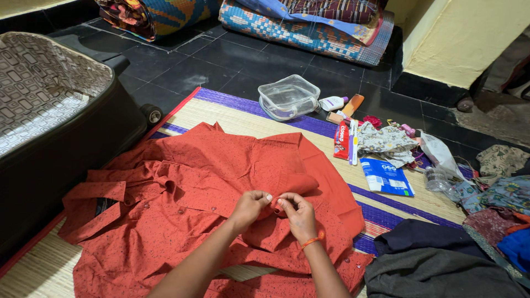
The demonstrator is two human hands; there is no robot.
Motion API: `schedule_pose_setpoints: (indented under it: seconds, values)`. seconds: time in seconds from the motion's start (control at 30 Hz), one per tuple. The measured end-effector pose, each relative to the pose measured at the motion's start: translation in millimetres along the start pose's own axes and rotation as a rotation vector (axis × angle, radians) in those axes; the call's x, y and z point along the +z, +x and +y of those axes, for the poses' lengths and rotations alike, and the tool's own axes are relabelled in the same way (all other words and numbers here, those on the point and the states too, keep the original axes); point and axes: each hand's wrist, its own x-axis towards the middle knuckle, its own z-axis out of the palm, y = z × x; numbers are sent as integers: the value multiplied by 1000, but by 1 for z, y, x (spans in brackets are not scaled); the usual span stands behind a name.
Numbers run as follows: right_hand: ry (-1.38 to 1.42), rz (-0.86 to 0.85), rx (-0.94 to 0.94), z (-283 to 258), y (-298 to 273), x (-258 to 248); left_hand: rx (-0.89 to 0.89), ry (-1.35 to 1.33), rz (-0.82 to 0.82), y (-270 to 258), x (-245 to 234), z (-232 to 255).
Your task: The person folds shirts by hand and places them inside a suitcase.
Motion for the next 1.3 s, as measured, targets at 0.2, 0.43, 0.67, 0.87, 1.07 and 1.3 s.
schedule_pose_setpoints:
  seconds: [0.2, 0.43, 0.67, 0.87, 1.07, 1.3]
  values:
    - [28, 4, 53, 2, 4, 0, 483, 521, 206, -30, -1, 39]
    - [-31, -37, 25, 16, 8, 0, 726, 859, 199, -38, 5, 57]
    - [21, -25, 88, 23, 7, -8, 436, 670, 125, -27, 4, 53]
    - [124, -3, 171, 13, 4, -6, 213, 419, -44, -14, -6, 43]
    - [103, -8, 182, 14, 5, -5, 328, 584, 196, -23, 11, 38]
    - [130, -39, 169, 13, 2, -6, 305, 625, 240, -33, 15, 49]
